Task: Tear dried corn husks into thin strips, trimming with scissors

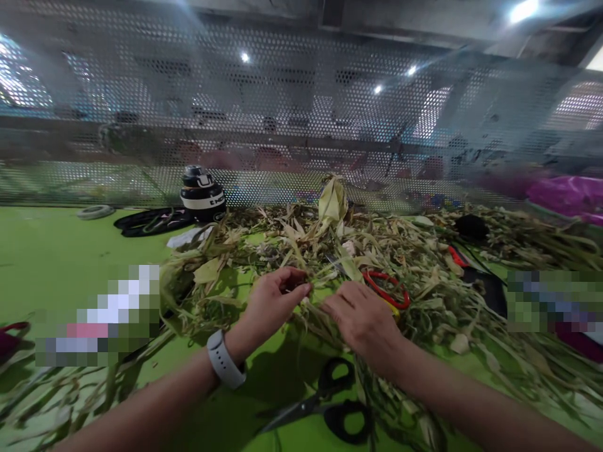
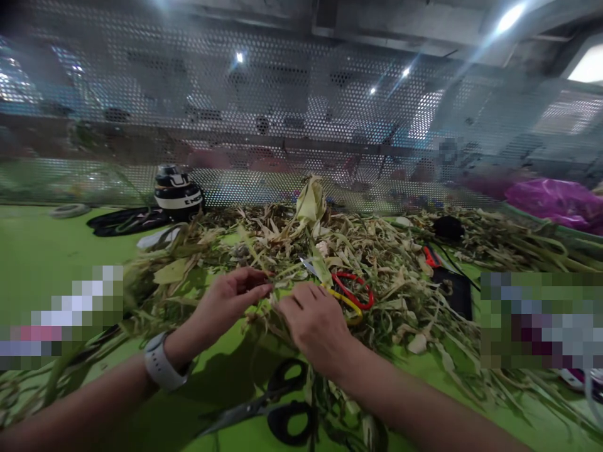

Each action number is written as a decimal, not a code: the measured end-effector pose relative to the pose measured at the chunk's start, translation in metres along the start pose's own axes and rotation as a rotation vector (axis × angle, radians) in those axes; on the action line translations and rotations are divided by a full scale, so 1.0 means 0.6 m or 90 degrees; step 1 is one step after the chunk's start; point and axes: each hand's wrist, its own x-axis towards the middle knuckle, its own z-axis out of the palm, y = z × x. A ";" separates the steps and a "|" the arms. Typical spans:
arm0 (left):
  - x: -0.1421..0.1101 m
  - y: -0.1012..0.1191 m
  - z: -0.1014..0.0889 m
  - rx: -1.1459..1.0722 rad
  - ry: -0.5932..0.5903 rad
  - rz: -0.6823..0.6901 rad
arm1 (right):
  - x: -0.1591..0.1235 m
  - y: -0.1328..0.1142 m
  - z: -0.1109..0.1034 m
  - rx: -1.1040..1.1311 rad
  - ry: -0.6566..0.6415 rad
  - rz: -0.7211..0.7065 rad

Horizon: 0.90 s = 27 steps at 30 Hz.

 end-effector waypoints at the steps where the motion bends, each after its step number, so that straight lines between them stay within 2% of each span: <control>1: -0.002 0.002 0.000 0.036 -0.023 0.021 | 0.001 0.002 -0.003 -0.023 0.019 -0.027; 3: -0.007 0.009 0.001 0.086 -0.074 0.066 | 0.005 0.007 -0.007 -0.017 0.070 -0.030; 5: -0.011 0.019 0.001 0.106 -0.117 0.107 | 0.010 0.014 -0.010 0.041 0.098 0.023; 9: -0.014 0.031 -0.002 0.081 -0.154 0.121 | 0.019 0.019 -0.014 0.204 0.010 0.167; 11: -0.014 0.029 -0.001 0.027 -0.153 0.085 | 0.020 0.018 -0.013 0.295 -0.014 0.232; 13: -0.014 0.026 0.001 -0.045 -0.154 0.036 | 0.019 0.017 -0.009 0.381 0.001 0.271; 15: -0.015 0.023 0.006 -0.121 -0.159 -0.014 | 0.016 0.016 -0.002 0.459 0.022 0.292; 18: -0.017 0.020 0.013 -0.224 -0.148 -0.078 | 0.012 0.015 0.009 0.550 0.007 0.313; 21: -0.019 0.018 0.019 -0.282 -0.136 -0.114 | 0.010 0.012 0.012 0.554 -0.004 0.335; 27: -0.025 0.011 0.029 -0.318 -0.103 -0.124 | 0.011 0.002 0.004 0.491 0.045 0.339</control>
